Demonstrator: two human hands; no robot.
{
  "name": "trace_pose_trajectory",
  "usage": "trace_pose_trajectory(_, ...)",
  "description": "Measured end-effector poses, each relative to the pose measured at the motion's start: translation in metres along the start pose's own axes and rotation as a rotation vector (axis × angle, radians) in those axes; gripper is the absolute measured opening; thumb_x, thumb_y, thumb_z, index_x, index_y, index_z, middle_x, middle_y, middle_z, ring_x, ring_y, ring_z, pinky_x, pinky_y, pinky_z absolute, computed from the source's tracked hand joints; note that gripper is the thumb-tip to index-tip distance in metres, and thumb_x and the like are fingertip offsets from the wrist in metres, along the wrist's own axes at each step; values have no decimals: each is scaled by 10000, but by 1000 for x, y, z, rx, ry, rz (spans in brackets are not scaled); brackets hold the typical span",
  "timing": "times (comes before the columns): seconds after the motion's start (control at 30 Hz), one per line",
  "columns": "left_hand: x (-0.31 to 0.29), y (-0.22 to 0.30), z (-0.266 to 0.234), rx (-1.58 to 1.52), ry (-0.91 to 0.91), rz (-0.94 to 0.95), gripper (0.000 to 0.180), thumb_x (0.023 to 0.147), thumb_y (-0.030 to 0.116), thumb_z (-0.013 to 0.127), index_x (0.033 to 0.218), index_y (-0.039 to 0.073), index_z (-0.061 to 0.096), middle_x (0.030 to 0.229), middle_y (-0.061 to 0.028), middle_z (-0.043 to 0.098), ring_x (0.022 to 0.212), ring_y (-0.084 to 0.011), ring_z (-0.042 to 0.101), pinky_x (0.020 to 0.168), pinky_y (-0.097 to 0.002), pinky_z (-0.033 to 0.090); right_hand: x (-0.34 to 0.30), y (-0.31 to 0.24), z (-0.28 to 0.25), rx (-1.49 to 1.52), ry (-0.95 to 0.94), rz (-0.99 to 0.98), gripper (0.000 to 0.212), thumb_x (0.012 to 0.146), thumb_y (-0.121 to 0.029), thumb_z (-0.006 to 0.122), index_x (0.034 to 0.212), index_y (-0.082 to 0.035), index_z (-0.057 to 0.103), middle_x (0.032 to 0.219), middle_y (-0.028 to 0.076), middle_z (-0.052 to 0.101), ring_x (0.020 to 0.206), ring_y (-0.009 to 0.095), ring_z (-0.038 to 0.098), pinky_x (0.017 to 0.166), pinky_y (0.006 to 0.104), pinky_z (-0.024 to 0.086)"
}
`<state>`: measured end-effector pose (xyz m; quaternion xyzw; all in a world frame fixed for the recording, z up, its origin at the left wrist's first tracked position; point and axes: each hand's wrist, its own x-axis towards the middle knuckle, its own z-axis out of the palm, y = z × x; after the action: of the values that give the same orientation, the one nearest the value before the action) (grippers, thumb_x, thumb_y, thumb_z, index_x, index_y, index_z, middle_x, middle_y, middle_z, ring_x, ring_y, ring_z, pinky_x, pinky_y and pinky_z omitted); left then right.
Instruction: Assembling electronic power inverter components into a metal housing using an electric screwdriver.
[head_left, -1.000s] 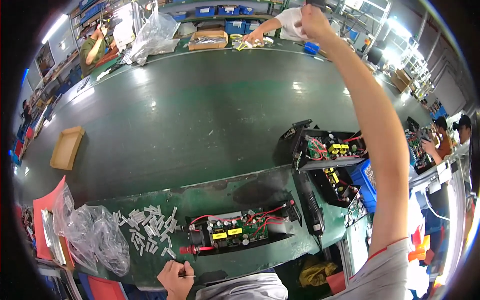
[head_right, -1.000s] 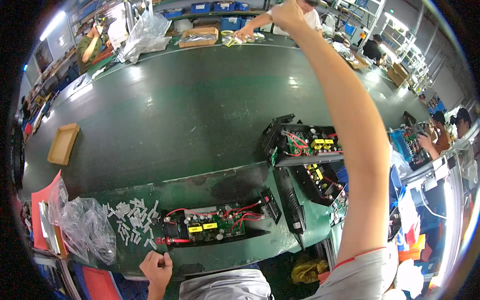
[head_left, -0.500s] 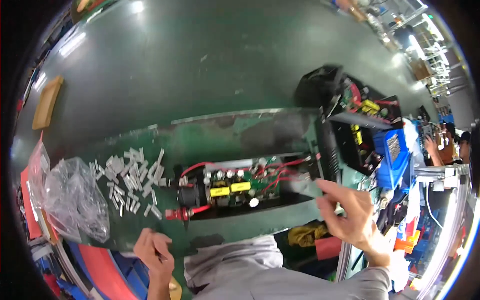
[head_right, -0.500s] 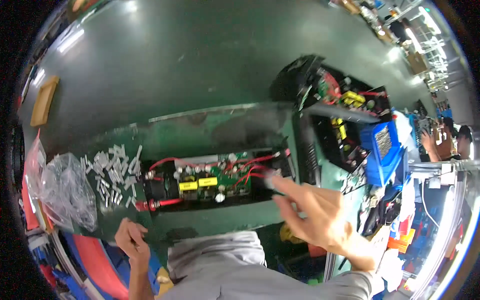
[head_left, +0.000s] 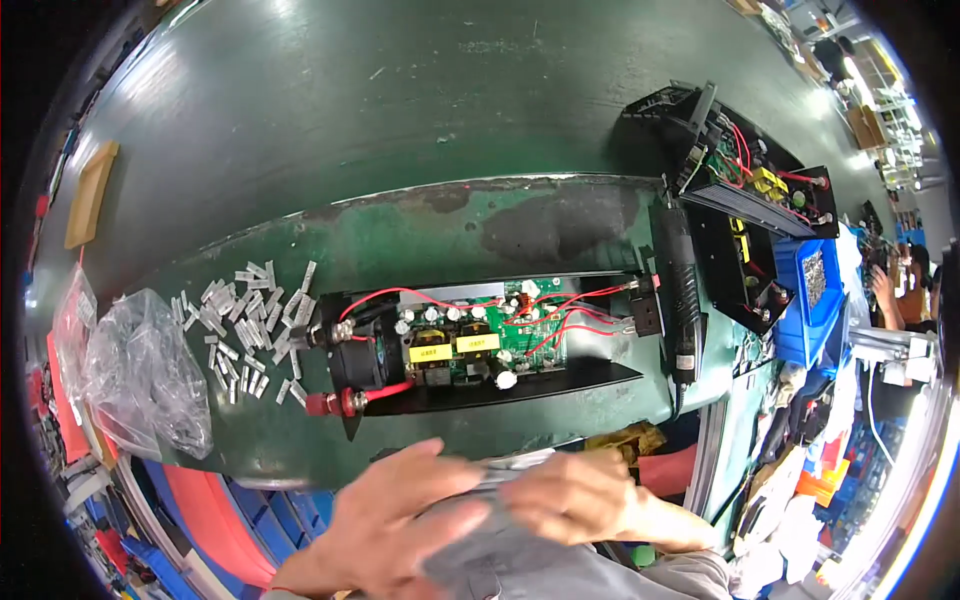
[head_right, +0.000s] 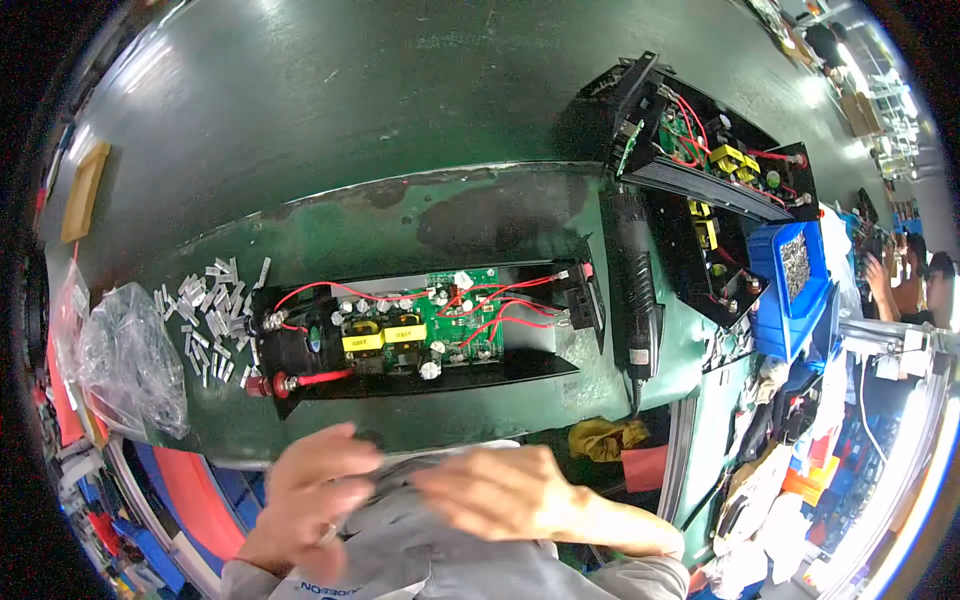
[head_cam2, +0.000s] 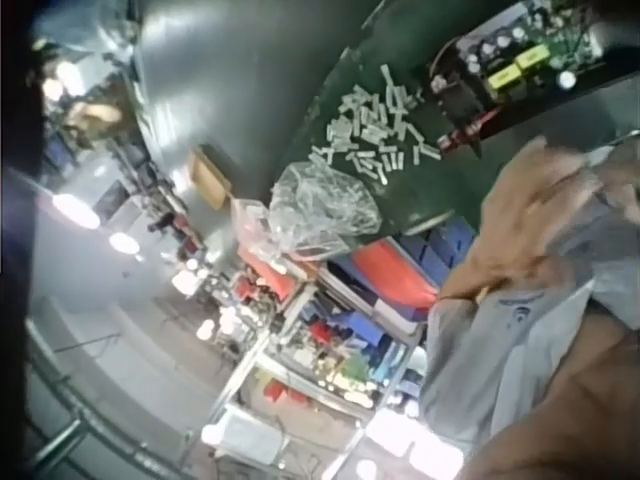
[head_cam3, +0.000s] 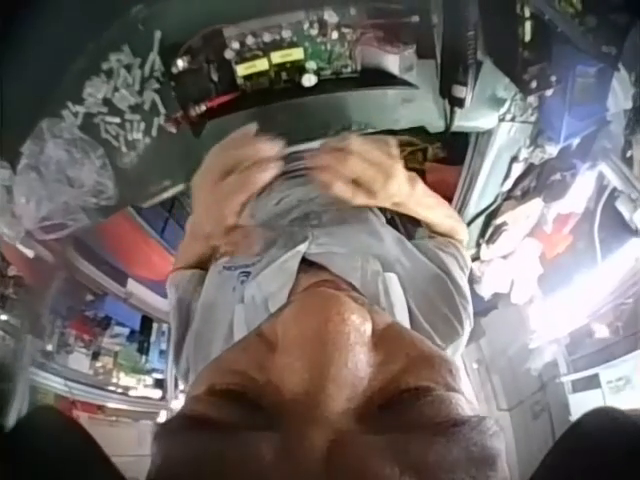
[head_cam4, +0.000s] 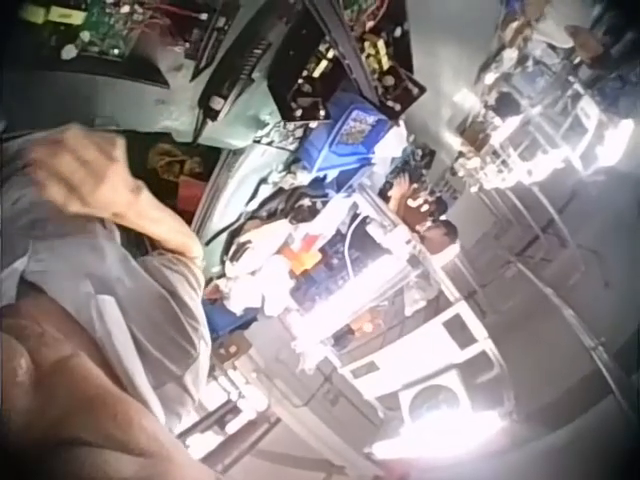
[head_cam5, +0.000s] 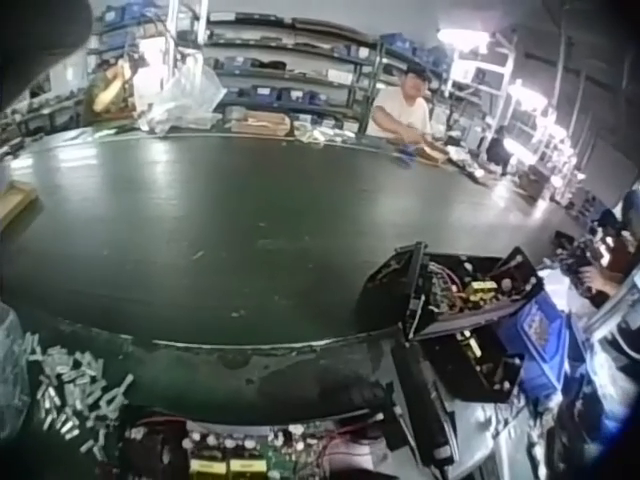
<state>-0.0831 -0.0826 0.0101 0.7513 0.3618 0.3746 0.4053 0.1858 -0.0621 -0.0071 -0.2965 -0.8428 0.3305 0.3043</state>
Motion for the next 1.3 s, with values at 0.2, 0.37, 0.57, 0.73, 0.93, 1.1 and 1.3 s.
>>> trace_pose_trajectory(0.2, 17, 4, 26, 153, -98, 82, 808, 991, 730, 326, 1377, 55, 547, 1383, -238, 563, 1240, -379, 596, 1059, -578, 453, 8, -17, 28, 113, -47, -179, 294, 816, -94, 733, 1100, -26, 699, 1088, 116, 669, 818, 245, 705, 659, 343, 596)
trace_pose_trajectory(0.37, -13, 7, -16, -31, 73, -158, 783, 1010, 697, 340, 1191, 5, 659, 1141, -198, 711, 1022, -371, 691, 919, -462, 543, 11, -11, 18, -17, -39, 91, 367, 820, -28, 766, 1173, -38, 665, 1051, 123, 687, 865, 274, 721, 647, 350, 613)
trace_pose_trajectory(0.57, -7, 9, -47, 194, 703, -443, 400, 1105, 265, 392, 1056, -18, 669, 758, -22, 557, 701, -83, 489, 656, -242, 360, -3, 8, 5, -136, 207, 312, 293, 840, 50, 742, 1113, -34, 676, 1019, 116, 694, 630, 154, 607, 552, 270, 489)
trace_pose_trajectory(0.73, 0, -10, -47, 179, 626, -529, 315, 1094, 230, 465, 1070, 15, 693, 791, -4, 576, 725, -67, 468, 640, -244, 323, 1, 6, 11, -193, 176, 197, 307, 812, 70, 749, 1092, -38, 686, 961, 115, 703, 761, 270, 712, 628, 338, 568)
trace_pose_trajectory(0.93, 23, 15, -66, 131, 548, -453, 519, 1123, 400, 314, 1134, 29, 676, 886, -66, 634, 767, -118, 525, 710, -270, 404, 7, -1, 4, -233, 229, 185, 298, 815, 48, 762, 1090, -48, 694, 960, 107, 714, 758, 256, 706, 621, 328, 568)
trace_pose_trajectory(1.1, 59, 46, -25, 100, -15, 82, 621, 1085, 497, 353, 1367, -24, 540, 1364, -208, 574, 1295, -359, 531, 1109, -450, 397, 48, -48, 2, 144, 278, 31, 410, 841, -52, 786, 1231, -34, 659, 1217, 153, 635, 921, 295, 711, 756, 366, 615)
trace_pose_trajectory(1.3, 94, 34, -15, 217, -241, 69, 693, 988, 480, 604, 1501, 61, 399, 1468, -207, 479, 1355, -397, 470, 1136, -471, 380, 34, -35, -9, 53, 224, 188, 343, 877, -44, 736, 1196, -43, 612, 983, 146, 635, 841, 343, 669, 683, 414, 548)
